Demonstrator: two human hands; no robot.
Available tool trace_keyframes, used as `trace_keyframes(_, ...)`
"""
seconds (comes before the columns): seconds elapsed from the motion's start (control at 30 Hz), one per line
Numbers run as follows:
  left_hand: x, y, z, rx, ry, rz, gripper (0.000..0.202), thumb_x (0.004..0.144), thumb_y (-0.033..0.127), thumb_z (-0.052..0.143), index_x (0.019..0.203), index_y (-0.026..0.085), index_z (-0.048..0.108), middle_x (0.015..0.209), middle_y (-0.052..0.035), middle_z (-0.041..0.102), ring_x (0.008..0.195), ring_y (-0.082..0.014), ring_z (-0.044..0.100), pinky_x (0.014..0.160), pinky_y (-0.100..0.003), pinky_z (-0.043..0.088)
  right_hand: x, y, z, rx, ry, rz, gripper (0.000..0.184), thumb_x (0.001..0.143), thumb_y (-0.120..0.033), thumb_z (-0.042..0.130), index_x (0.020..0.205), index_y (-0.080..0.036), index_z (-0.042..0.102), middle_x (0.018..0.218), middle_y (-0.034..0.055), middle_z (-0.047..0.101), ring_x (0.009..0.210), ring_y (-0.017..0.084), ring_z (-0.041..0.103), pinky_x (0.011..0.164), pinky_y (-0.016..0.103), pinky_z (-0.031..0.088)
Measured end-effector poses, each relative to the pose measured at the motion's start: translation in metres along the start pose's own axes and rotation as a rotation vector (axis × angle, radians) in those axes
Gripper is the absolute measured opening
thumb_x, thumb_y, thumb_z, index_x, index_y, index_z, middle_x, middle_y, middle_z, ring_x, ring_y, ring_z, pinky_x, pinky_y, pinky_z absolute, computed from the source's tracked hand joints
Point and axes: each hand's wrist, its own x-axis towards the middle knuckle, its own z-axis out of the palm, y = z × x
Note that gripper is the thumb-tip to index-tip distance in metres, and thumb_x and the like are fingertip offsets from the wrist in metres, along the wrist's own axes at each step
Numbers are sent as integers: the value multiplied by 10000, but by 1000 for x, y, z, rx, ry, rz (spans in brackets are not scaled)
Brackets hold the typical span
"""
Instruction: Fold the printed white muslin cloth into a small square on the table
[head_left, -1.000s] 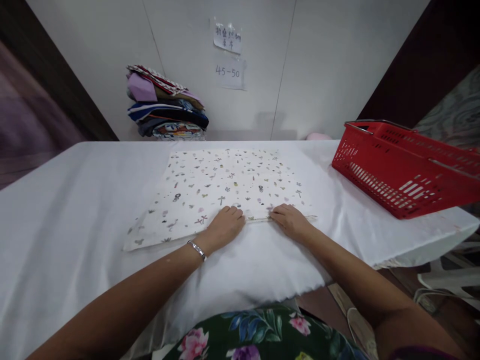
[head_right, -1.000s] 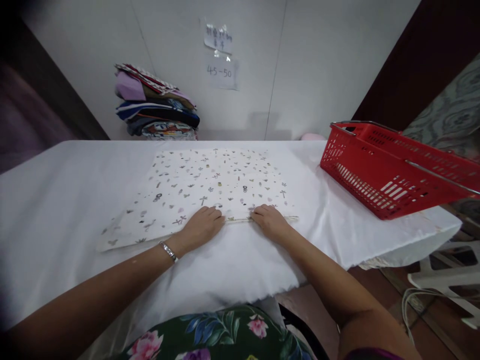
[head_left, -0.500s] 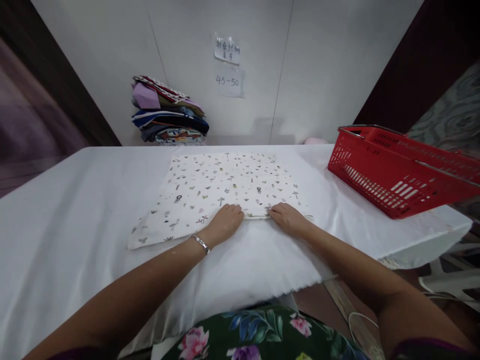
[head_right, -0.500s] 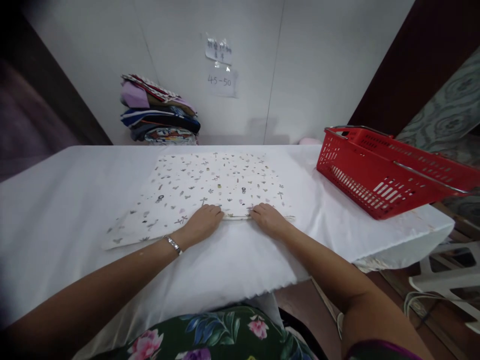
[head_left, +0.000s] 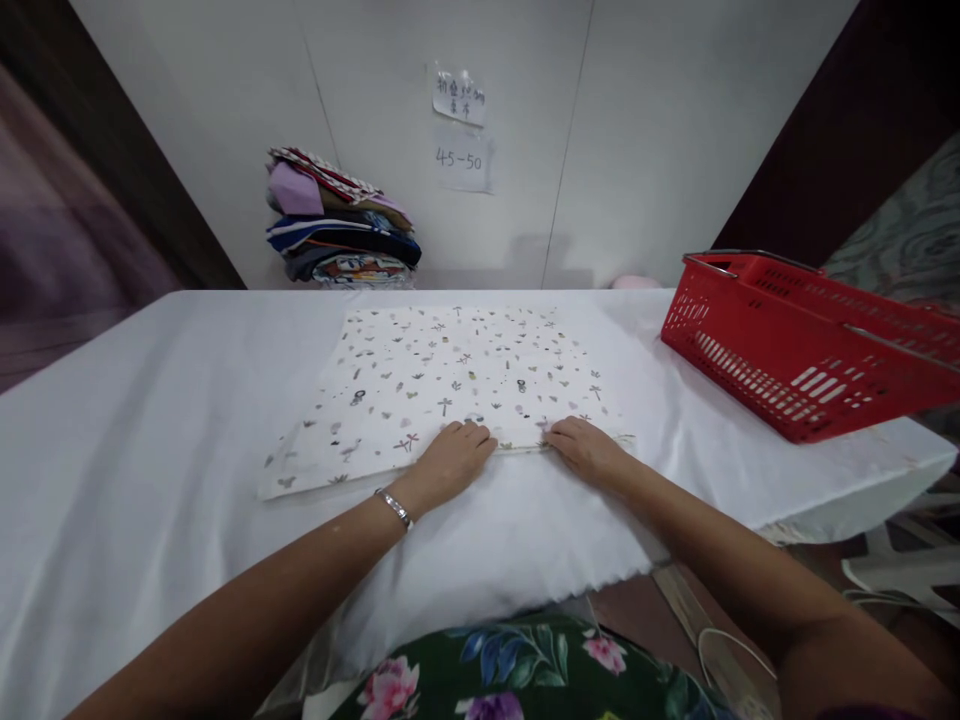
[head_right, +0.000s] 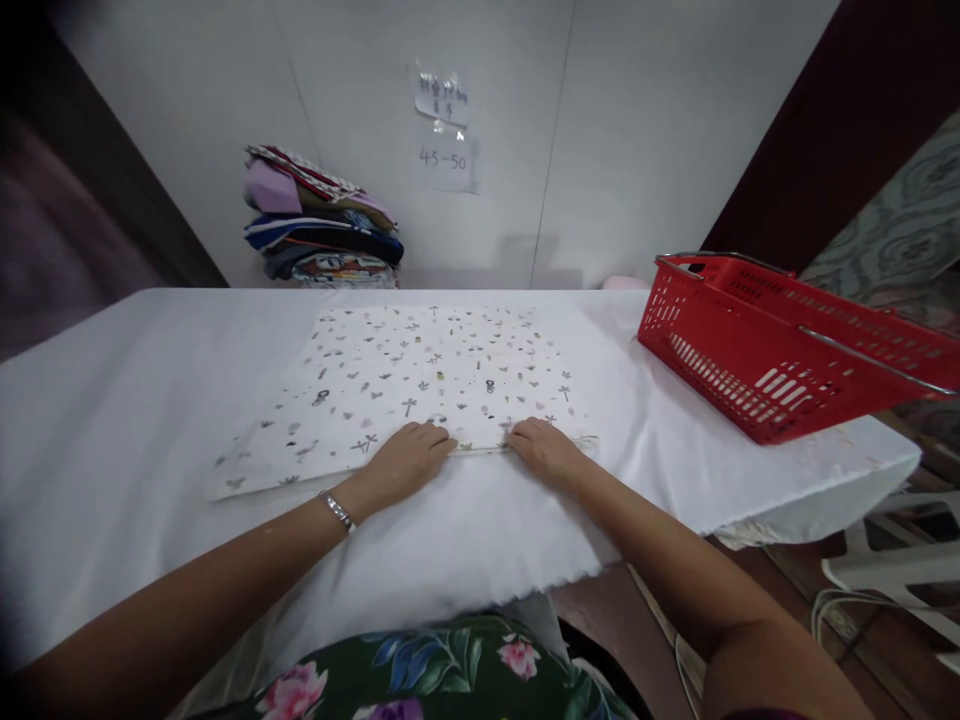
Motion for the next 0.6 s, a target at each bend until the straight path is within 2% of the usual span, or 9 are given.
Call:
trace_keyframes(0.23,8,5,12,-30,24,-8,236,864,53,398,992,165,561,944,-65,584,879,-202,501,744,-343,358,-3,6,-5,125,30,18,338,842,-79,428,1114,-184,598,1019,110,621,934,213,554,771,361,484)
trace_keyframes(0.43,8,5,17,-88,32,-63,224,852,56,415,940,170,587,910,-63,577,853,-195,502,732,-343,368,0,4,-13,163,-42,37,322,828,-93,460,1097,-180,613,1028,109,619,929,213,556,772,362,484)
trace_keyframes(0.53,9,5,13,-167,25,-104,144,881,170,464,921,179,601,898,-53,577,849,-190,504,729,-336,376,5,0,-18,197,-80,69,231,852,-169,510,1048,-184,631,996,97,625,917,203,561,776,354,480)
trace_keyframes(0.6,10,4,10,-223,20,-136,162,903,266,469,908,189,611,892,-45,579,849,-188,505,730,-332,380,8,-2,-19,206,-94,100,203,882,-204,498,1027,-194,640,980,90,630,917,197,565,775,348,479)
